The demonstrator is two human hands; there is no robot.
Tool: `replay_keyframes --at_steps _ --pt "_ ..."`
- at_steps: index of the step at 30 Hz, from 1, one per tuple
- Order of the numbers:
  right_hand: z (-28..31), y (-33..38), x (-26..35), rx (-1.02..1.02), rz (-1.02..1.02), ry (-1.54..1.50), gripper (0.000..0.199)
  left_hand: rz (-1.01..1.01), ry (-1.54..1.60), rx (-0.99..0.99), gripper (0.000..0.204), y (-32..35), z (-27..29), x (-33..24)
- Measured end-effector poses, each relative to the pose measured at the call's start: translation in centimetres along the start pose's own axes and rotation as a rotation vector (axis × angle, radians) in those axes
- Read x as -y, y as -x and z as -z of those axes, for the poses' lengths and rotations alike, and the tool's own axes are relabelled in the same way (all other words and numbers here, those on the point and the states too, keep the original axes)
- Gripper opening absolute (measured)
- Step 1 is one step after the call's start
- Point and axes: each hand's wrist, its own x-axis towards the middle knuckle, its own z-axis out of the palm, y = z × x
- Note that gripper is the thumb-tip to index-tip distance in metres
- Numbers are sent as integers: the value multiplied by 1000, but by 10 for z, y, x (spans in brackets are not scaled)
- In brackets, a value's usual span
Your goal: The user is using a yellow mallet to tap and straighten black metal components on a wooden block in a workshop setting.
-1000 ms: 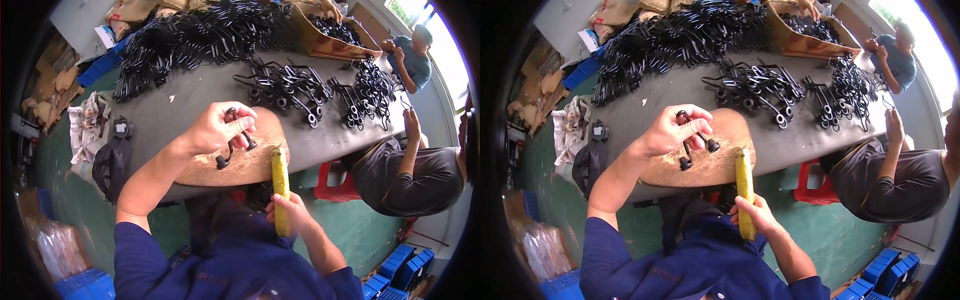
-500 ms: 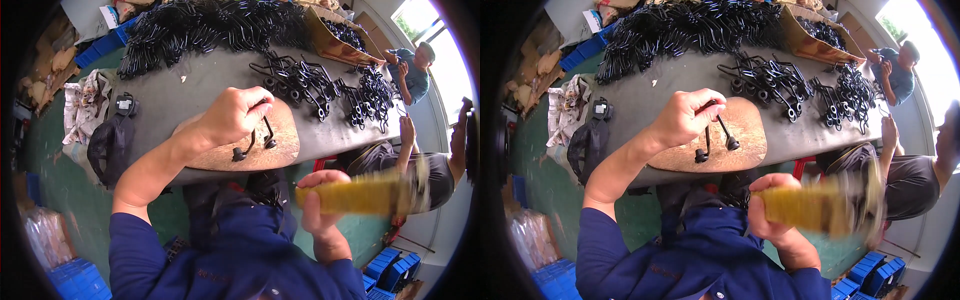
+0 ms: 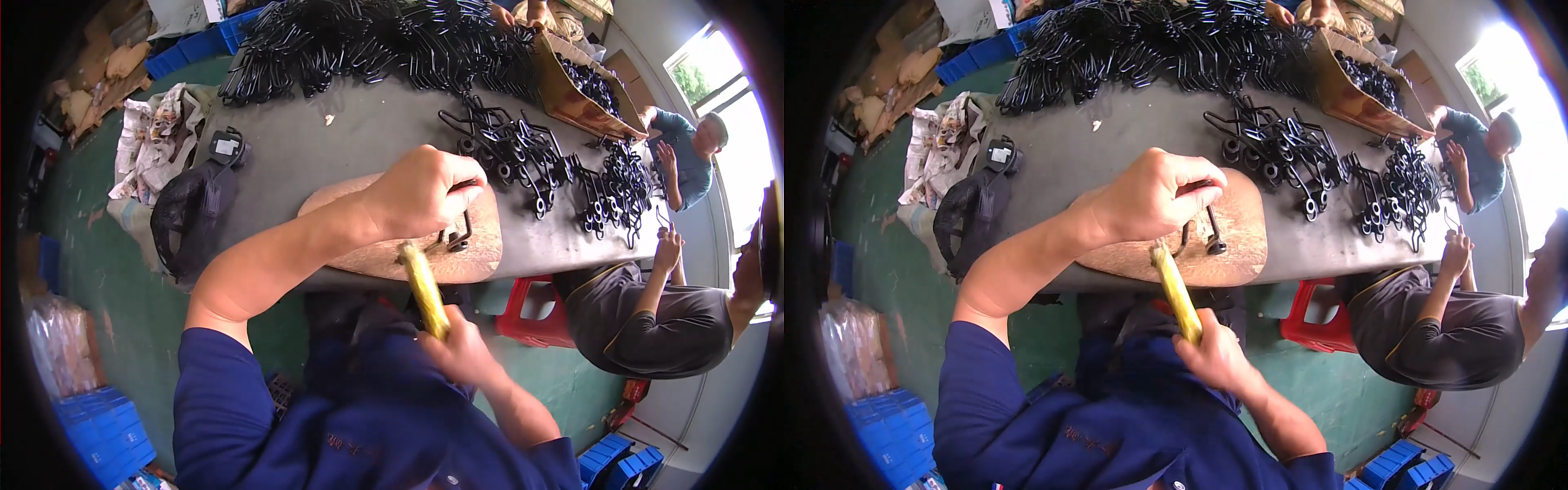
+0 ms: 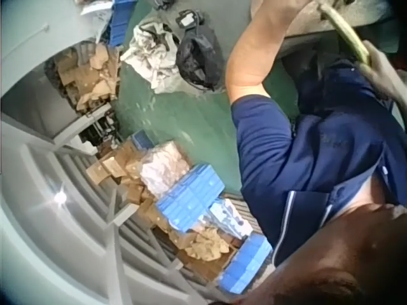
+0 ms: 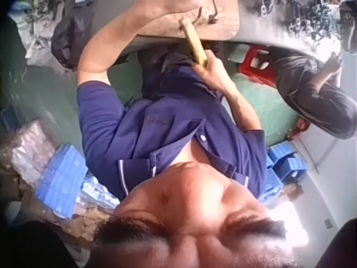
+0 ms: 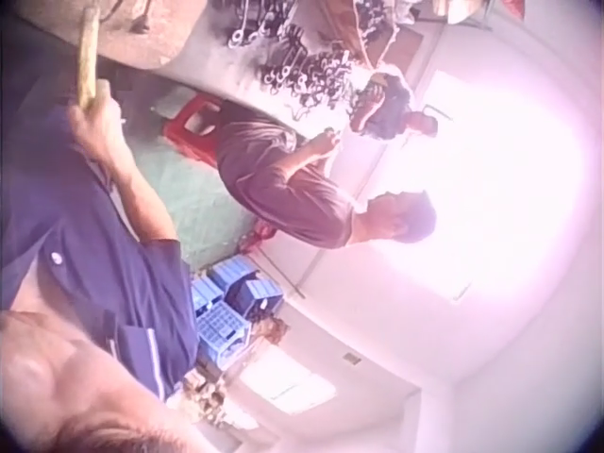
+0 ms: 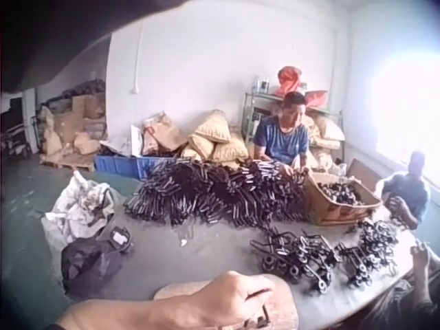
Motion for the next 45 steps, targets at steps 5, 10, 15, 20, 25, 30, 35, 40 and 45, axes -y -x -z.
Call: replay_keyframes --at_steps 5,10,15,20,25,30,35,40,45 --pt "27 10 -5 145 -33 -266 37 149 60 -91 12 5 14 23" --pt "50 -1 -41 -193 -38 -341 33 523 258 -396 23 29 118 88" --pt "84 -31 -92 -391 -26 -779 23 892 159 -417 26 80 207 200" --pt "106 -57 -116 -436 -169 -909 22 365 -860 -294 39 -10 115 179" --pt "111 -60 -118 -403 -194 -890 22 286 -173 -47 38 -209 -44 161" --pt "114 -63 -116 -387 -210 -981 19 701 -571 126 52 -303 -137 184" --pt "115 -66 -115 -374 -244 -954 17 473 17 -77 16 -297 -128 205" --pt "99 -59 -130 -400 -63 -977 22 -20 299 -224 10 -238 -97 76" --pt "91 -27 -109 -484 43 -863 26 -253 -136 -178 13 -112 -30 -16"
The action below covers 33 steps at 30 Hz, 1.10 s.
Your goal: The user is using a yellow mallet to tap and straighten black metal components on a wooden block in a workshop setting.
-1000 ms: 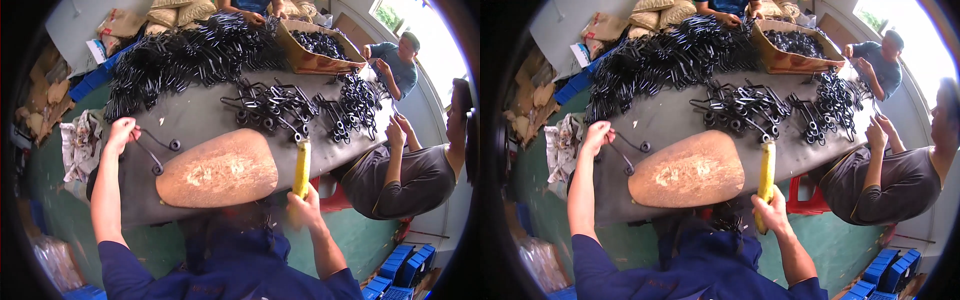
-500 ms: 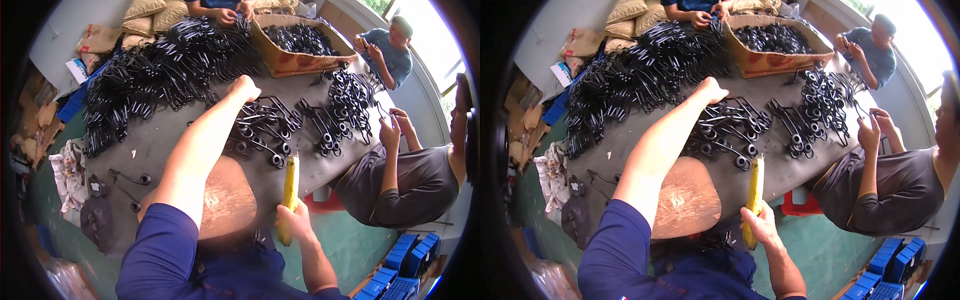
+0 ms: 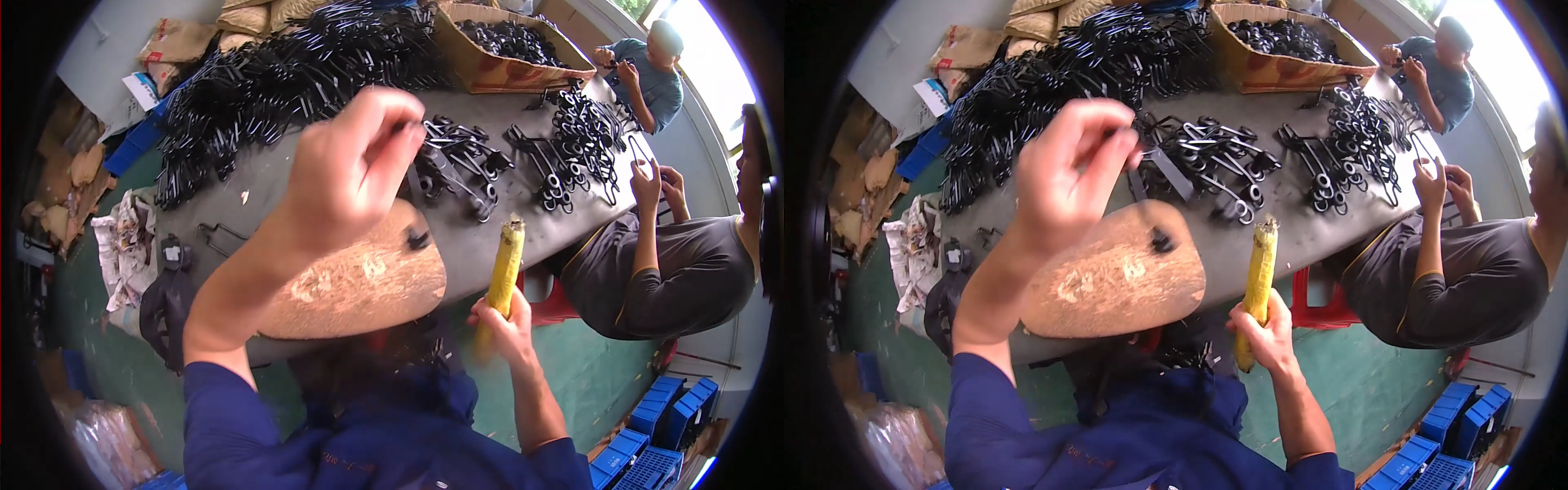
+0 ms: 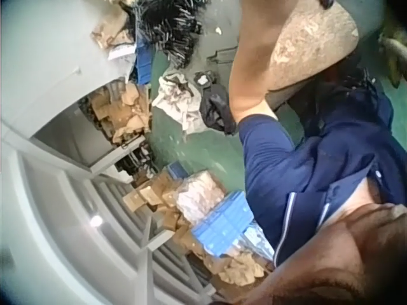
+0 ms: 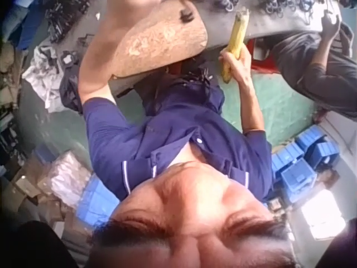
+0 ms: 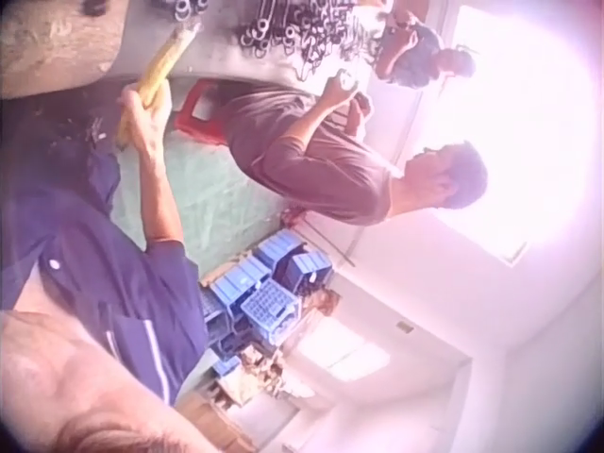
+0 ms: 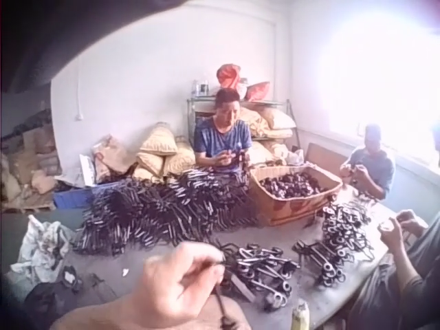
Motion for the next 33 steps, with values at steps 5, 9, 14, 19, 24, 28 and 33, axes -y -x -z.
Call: replay_keyframes --at_steps 5,9,14,19,24,28,33 --pt "-53 60 73 80 448 44 35 11 -173 151 19 102 37 -14" --pt "-79 66 24 83 905 264 28 -115 -221 186 19 112 39 -24" --pt "-91 63 12 316 -474 141 21 -78 -177 166 15 108 42 -15" --pt "-110 102 33 307 691 -88 20 30 -77 246 12 102 50 -25" --pt "-114 61 -20 538 -321 444 24 125 -110 281 11 98 48 -19" --pt "-103 80 32 631 -339 296 27 161 -78 195 10 94 62 -6" --pt "-104 78 53 418 118 144 23 286 -138 147 11 89 80 6"
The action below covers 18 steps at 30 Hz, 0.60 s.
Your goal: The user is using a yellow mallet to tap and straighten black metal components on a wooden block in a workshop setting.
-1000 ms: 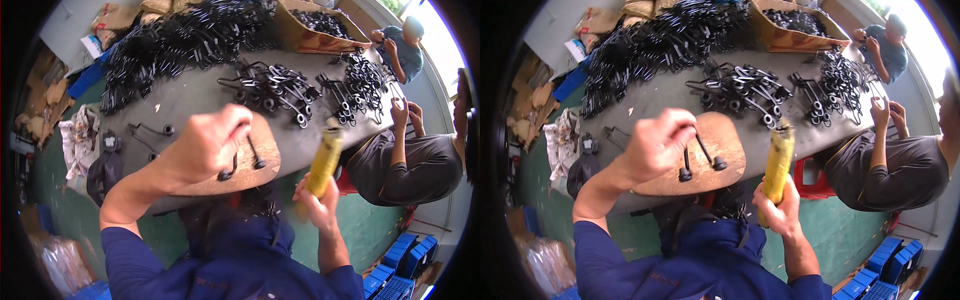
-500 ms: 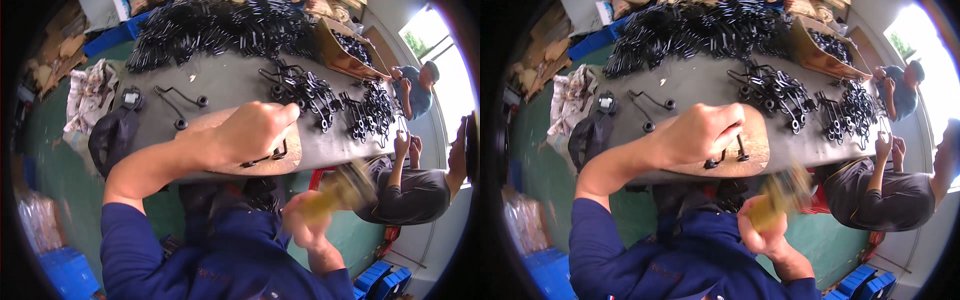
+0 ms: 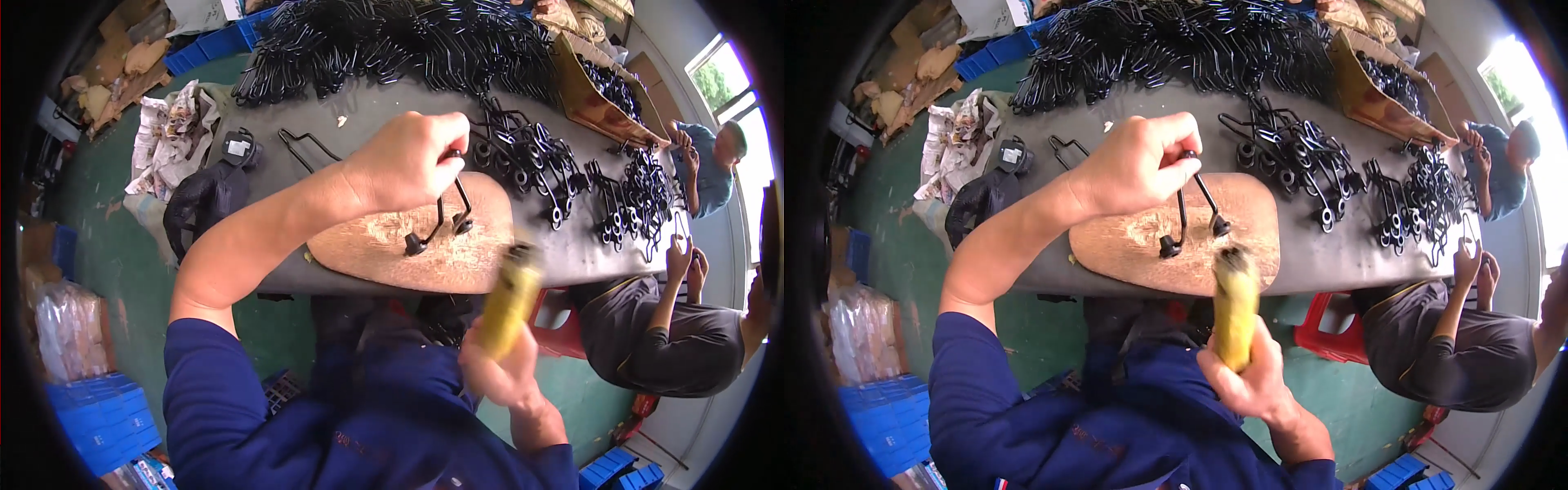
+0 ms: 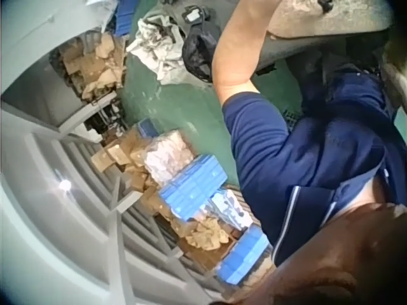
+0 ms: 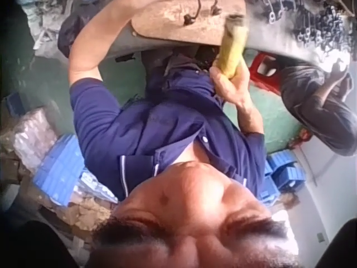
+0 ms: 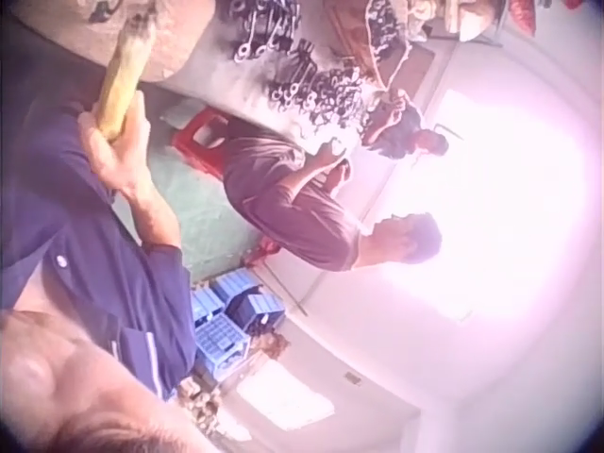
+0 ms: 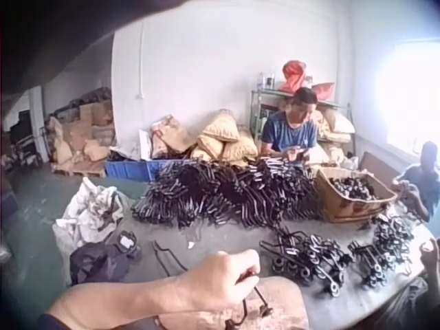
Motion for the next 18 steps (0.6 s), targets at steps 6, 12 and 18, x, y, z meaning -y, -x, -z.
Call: replay_keyframes --at_steps 6,12,18 --pt "-24 -18 1 38 960 -283 27 -20 -27 15 10 3 -4 -3" --pt "-11 -15 -20 239 -592 156 26 -105 -58 -27 11 10 -13 -1" --pt "21 -5 -44 0 -293 151 27 129 176 -50 9 8 34 40"
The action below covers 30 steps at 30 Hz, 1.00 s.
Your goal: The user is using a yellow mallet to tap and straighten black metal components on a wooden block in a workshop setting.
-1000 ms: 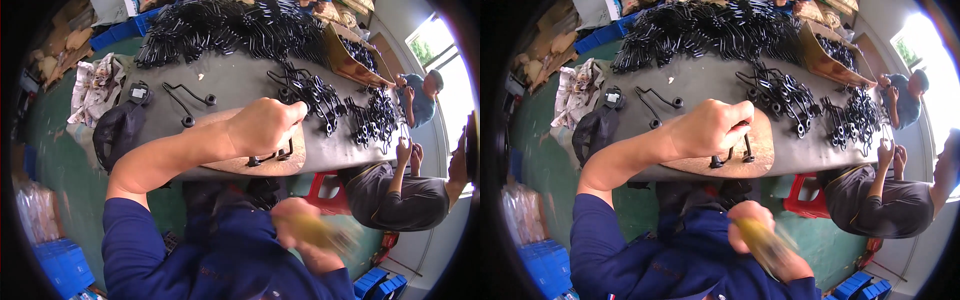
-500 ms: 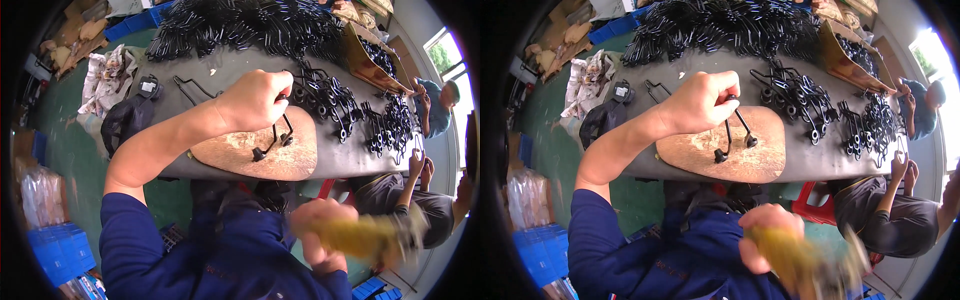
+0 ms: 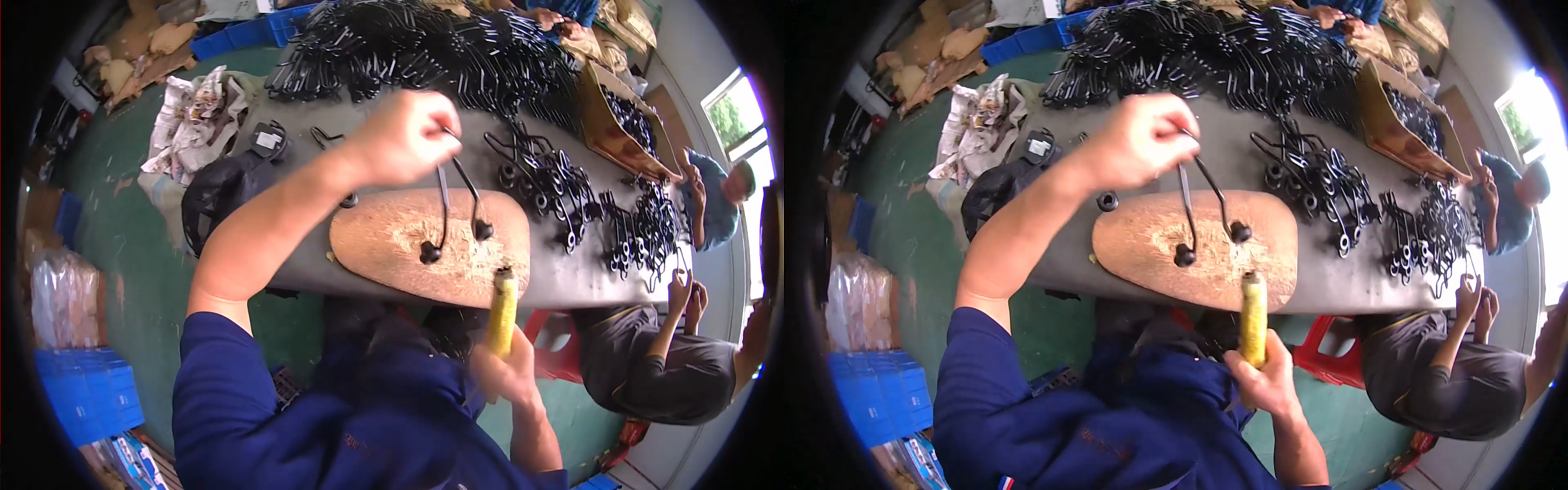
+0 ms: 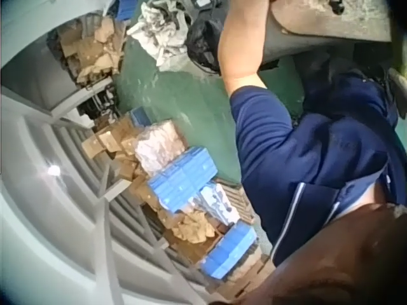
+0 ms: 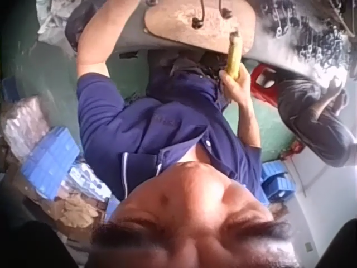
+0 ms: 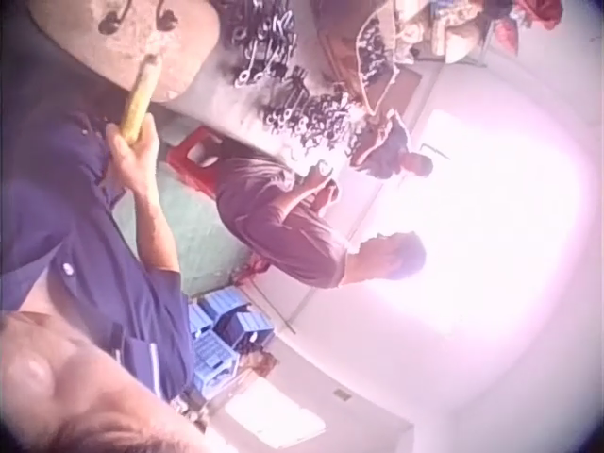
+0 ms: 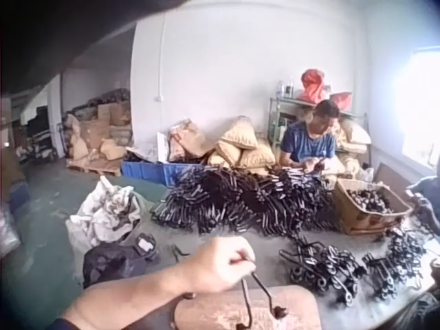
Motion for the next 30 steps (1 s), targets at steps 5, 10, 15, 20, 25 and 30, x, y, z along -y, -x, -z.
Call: replay_keyframes --at_steps 5,10,15,20,25,30 --pt "40 -19 -28 -216 62 -75 21 330 243 -221 20 16 101 79" --pt "71 -38 -39 -302 29 -227 18 590 84 -435 8 55 119 179" --pt "86 -53 -56 -409 -43 -470 14 111 -1044 -340 31 16 83 152" --pt "93 -60 -61 -365 -65 -450 14 -14 -233 -104 25 -85 -72 69" --pt "96 -60 -60 -374 -130 -472 14 -334 -649 82 32 -157 -200 47" --pt "92 -60 -68 -385 -71 -507 16 -58 -459 41 25 -169 -215 38"
